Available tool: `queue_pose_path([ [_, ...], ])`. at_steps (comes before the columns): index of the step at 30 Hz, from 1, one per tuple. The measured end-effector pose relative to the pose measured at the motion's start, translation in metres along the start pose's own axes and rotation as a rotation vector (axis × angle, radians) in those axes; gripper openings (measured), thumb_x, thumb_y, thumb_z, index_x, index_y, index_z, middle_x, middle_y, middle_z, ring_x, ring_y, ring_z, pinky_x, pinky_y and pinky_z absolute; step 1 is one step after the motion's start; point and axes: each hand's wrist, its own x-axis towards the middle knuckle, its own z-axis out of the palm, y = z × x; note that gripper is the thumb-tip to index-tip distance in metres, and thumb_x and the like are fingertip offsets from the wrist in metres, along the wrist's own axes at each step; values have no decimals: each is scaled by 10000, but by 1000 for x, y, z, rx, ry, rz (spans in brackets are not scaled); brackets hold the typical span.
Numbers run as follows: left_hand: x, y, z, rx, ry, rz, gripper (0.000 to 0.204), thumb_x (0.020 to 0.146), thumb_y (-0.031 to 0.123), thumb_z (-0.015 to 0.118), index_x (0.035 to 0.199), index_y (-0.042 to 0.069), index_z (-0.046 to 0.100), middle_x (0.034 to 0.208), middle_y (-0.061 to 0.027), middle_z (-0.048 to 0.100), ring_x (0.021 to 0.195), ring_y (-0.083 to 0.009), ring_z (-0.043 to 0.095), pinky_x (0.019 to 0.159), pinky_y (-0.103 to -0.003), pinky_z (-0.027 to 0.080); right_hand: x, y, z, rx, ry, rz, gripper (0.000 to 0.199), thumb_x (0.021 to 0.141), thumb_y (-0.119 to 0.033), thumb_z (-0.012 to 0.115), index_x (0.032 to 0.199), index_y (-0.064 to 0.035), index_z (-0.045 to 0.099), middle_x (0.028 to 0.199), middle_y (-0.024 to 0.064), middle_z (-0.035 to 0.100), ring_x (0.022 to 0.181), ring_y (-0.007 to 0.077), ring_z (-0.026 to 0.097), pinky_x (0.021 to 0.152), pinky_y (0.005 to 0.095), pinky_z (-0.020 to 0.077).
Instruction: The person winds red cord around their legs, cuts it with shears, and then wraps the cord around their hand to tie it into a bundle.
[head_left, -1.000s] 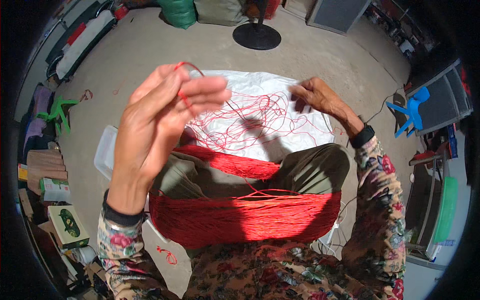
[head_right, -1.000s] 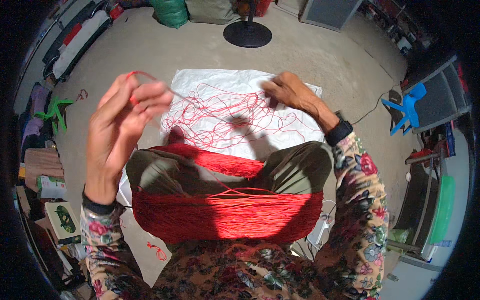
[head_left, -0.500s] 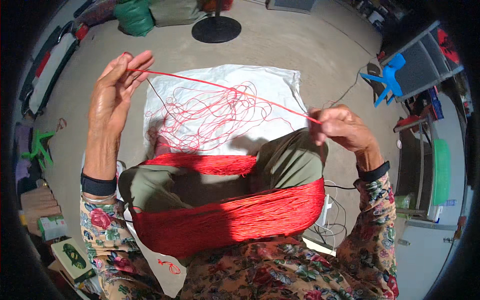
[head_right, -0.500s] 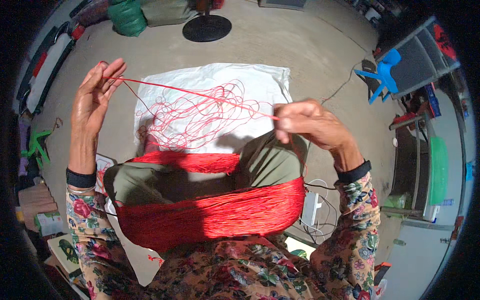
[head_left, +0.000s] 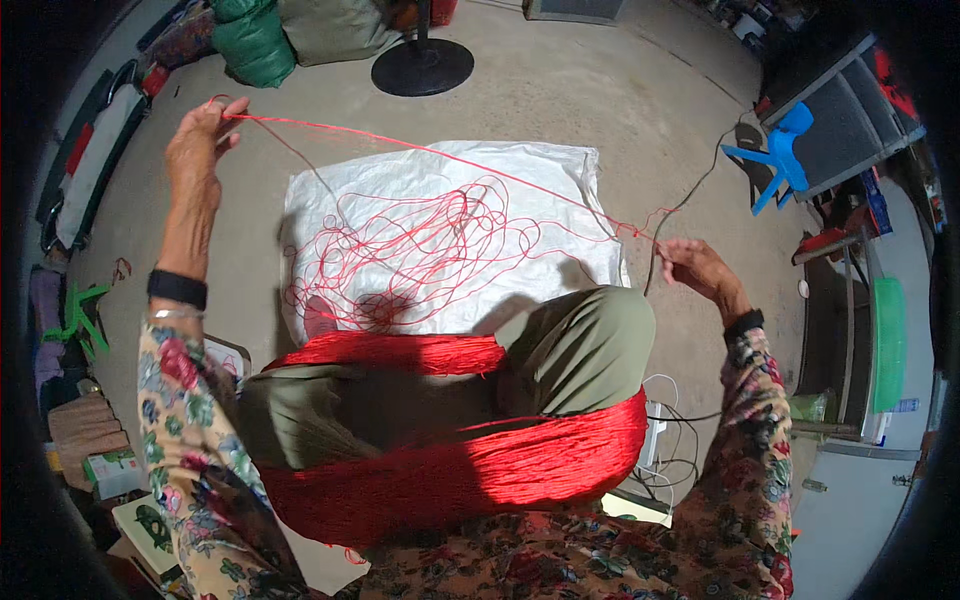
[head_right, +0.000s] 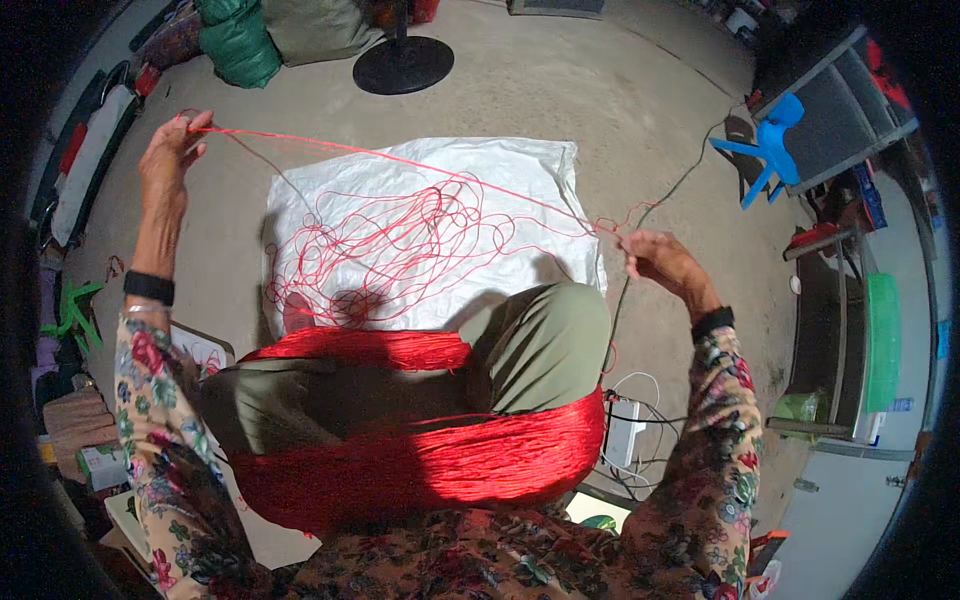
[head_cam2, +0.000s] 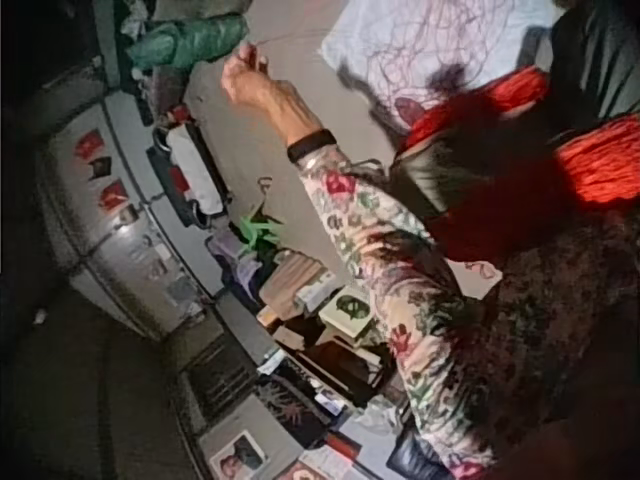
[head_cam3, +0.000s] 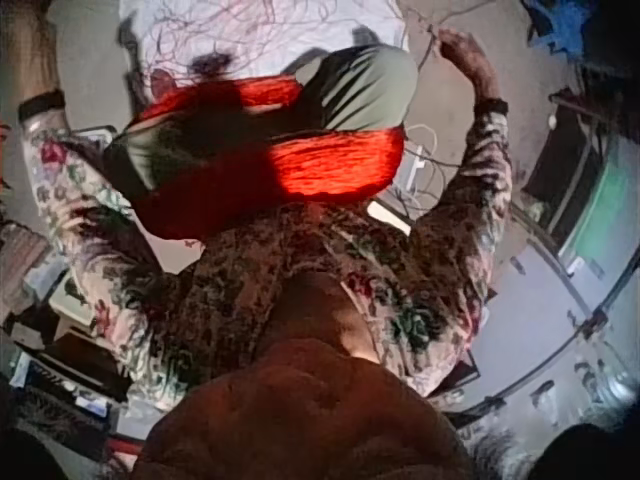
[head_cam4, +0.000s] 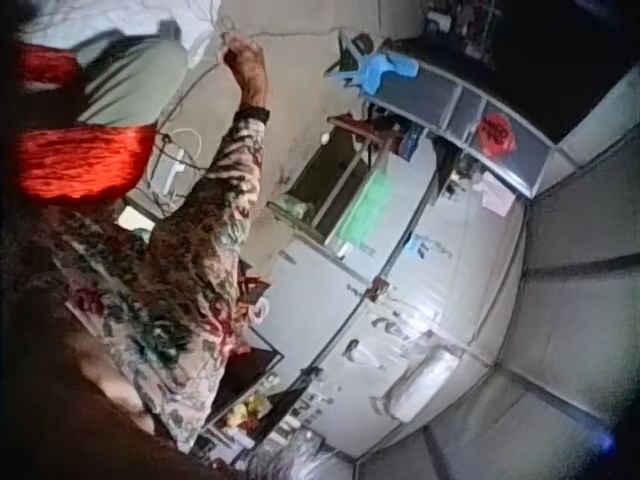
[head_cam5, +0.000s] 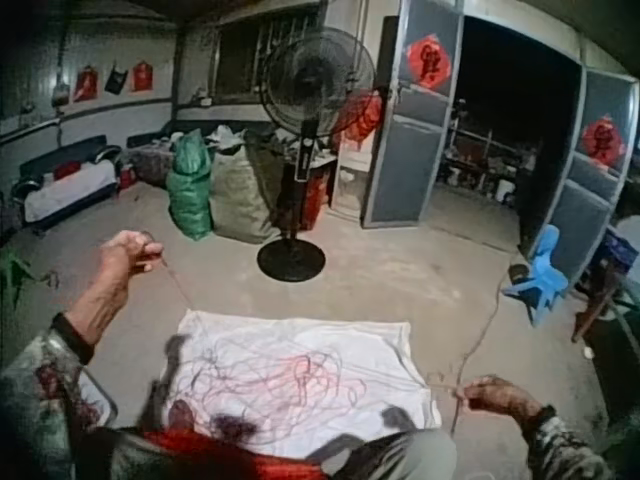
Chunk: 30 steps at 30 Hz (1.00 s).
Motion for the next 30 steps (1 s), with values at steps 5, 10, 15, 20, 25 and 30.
queue_pose_path([
  [5,-50,-77,62,278,-128,-664,343,966,373,502,1087,72,612,990,-69,664,837,-203,642,734,-348,526,85,-36,81,149,13,-40,199,936,-157,626,990,34,603,731,55,596,635,163,589,613,284,508],
  [10,-132,-47,163,-127,-793,-462,356,948,272,608,1176,-1,631,1052,-47,669,969,-113,601,881,-265,473,87,-104,158,370,-326,-139,165,965,-162,598,1005,-2,592,796,49,606,769,170,657,742,281,586],
  [15,-157,20,203,-357,-981,-433,365,950,266,612,1137,-47,621,922,-30,628,794,-83,528,696,-227,430,66,-133,182,503,-405,-256,204,966,-166,598,1071,7,579,802,53,611,796,178,661,764,299,591],
  [20,-166,24,76,-207,-698,-672,176,940,154,637,999,-9,661,614,76,431,498,-9,314,462,-210,279,64,-129,122,582,-103,-322,210,930,-108,631,1097,11,583,807,50,614,756,149,643,756,287,610],
  [25,-205,33,-132,357,-328,-582,212,883,226,689,836,19,683,575,43,453,503,-67,390,472,-243,343,93,-104,58,635,11,-293,111,943,-122,606,974,-16,593,792,37,600,733,145,635,763,288,613],
  [30,-289,53,-284,883,-138,-586,251,871,247,698,781,15,669,608,0,521,523,-105,466,504,-264,387,172,-71,39,757,144,-307,104,943,-91,572,852,-41,566,771,38,573,736,166,624,722,298,617],
])
